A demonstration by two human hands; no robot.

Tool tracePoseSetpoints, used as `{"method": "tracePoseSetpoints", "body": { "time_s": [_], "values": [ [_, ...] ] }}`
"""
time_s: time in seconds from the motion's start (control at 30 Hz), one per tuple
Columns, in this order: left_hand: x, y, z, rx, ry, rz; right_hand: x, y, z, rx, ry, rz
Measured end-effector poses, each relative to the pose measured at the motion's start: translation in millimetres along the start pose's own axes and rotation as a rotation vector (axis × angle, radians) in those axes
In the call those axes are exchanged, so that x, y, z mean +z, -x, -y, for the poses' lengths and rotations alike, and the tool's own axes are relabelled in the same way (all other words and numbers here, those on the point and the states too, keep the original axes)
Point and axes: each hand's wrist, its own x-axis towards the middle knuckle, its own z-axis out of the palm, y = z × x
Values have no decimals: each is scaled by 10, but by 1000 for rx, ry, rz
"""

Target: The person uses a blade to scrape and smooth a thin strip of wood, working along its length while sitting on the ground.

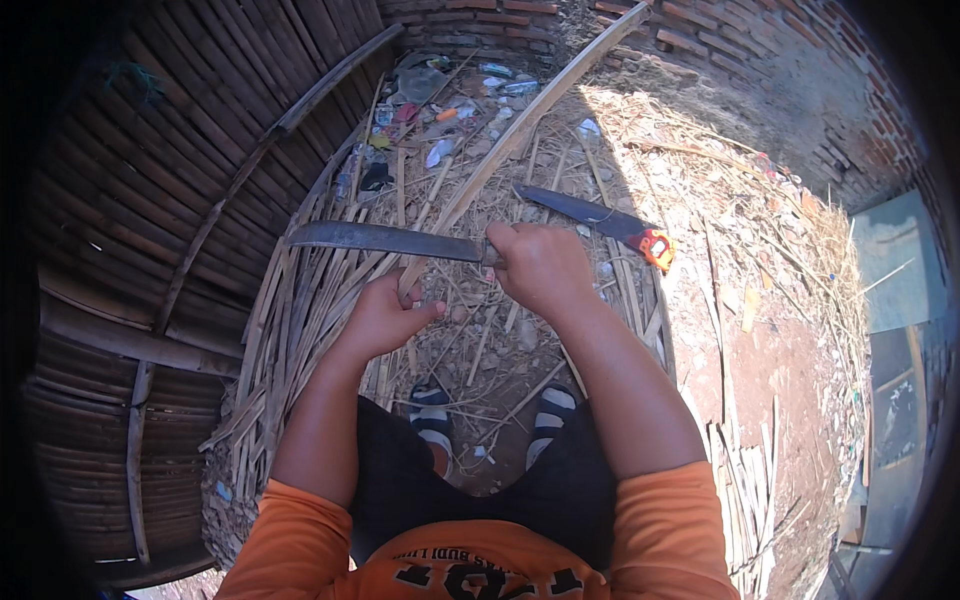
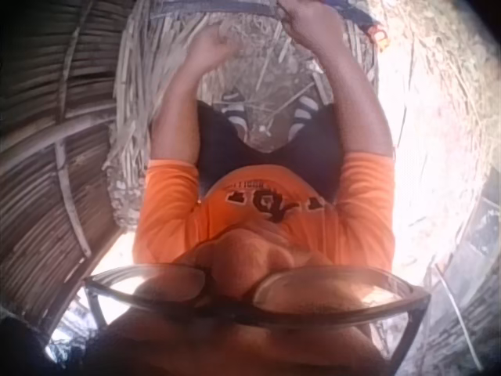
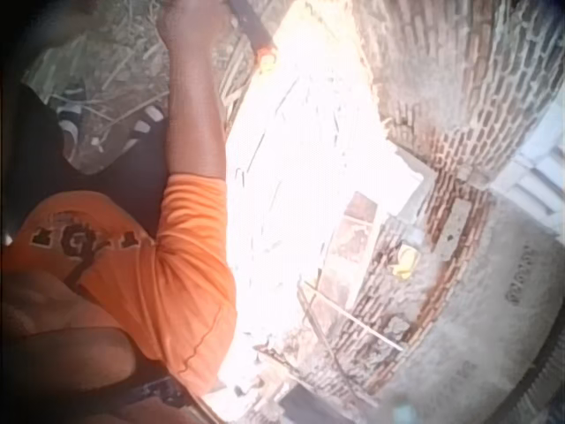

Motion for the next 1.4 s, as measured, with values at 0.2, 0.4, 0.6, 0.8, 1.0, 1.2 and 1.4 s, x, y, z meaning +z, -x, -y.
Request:
{"method": "tracePoseSetpoints", "body": {
  "time_s": [0.2, 0.4, 0.6, 0.8, 1.0, 1.2, 1.4],
  "values": [
    [-139, 16, -154, -48, -120, 71, 56, -35, -218, 173, 14, -14],
    [-120, 37, -165, -88, -141, 90, 124, -10, -37, -56, 48, 37],
    [-82, 7, -1, -108, -89, 134, 28, -6, -435, 279, 11, -25],
    [-34, 71, -3, -45, 158, 204, 104, 19, -226, -65, 41, -7],
    [-56, 96, -119, -169, 341, 289, 46, 48, -451, 224, -95, -140],
    [-25, 108, -252, -63, 408, 321, 19, 77, -238, -85, -17, -38],
    [-45, 199, -353, -223, 667, 437, 20, 58, -151, -133, -75, -117]
  ]
}}
